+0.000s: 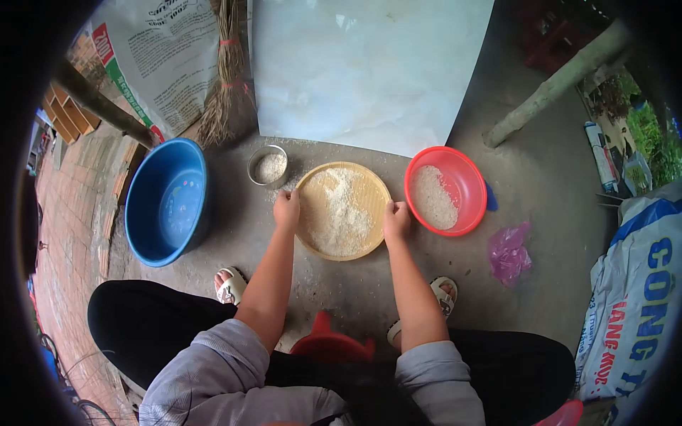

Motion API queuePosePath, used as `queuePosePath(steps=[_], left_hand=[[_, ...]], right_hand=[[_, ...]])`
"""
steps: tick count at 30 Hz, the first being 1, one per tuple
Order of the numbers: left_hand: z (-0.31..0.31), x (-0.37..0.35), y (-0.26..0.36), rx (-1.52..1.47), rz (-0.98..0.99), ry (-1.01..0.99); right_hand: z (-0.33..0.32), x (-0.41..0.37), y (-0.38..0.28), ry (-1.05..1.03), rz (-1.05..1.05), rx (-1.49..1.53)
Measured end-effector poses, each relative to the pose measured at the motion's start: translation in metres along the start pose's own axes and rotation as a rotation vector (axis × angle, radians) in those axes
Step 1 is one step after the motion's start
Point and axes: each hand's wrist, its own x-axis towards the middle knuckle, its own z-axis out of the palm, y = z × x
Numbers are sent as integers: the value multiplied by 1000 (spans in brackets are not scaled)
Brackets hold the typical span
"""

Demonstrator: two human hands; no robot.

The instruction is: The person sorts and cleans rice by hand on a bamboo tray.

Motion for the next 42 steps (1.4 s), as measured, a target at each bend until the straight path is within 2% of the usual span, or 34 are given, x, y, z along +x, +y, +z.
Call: queuePosePath(steps=[2,4,8,9,11,12,14,15,16,17,19,22,24,26,27,28,29,30,32,33,34,36,38,41,42], left_hand=[[-6,3,27,20,110,55],[-18,6,72,-2,265,10],[-64,8,188,95,560,-80],[-78,2,214,92,577,-77],[-100,-7,259,340,828,-35],[-107,3,269,315,883,-86],[-149,-28,294,236,552,-360],[-166,-32,298,173,464,-443],[-180,-37,299,110,368,-526],[-194,-55,305,110,367,-530],[-218,-90,310,-275,47,-629],[-195,-121,298,-151,209,-497],[-172,-127,286,10,260,-532],[-161,-98,275,52,248,-535],[-164,-69,268,31,268,-564],[-176,-49,266,-125,195,-645],[-188,-30,264,-213,162,-717],[-198,-29,269,-253,114,-700],[-196,-38,275,-219,141,-603],[-186,-55,277,-260,171,-551],[-161,-33,259,-120,279,-561],[-152,-86,275,-99,184,-570],[-143,-64,270,-104,123,-558],[-164,-32,267,-260,75,-608],[-171,-34,271,-253,75,-608]], right_hand=[[-19,-2,-29,-7,11,-54],[-38,18,-55,34,27,-164],[-83,75,-95,-49,59,166],[-106,76,-125,-80,41,248],[-149,80,-172,-122,-45,180],[-167,82,-187,-164,-79,195],[-213,52,-237,-390,104,351],[-238,41,-262,-532,184,215],[-251,30,-277,-527,187,214],[-259,16,-286,-549,183,276],[-272,-4,-303,-572,186,380],[-288,12,-294,-533,143,420],[-284,31,-280,-522,151,391],[-269,40,-258,-525,178,404],[-255,36,-255,-552,196,449],[-244,22,-261,-620,241,516],[-245,6,-277,-744,225,384],[-246,-4,-285,-849,217,345],[-241,4,-275,-796,267,417],[-240,18,-265,-745,220,486],[-244,36,-254,-688,182,556],[-256,57,-247,-686,260,504],[-245,58,-239,-573,273,472],[-239,28,-267,-791,208,345],[-233,25,-264,-771,236,430]])
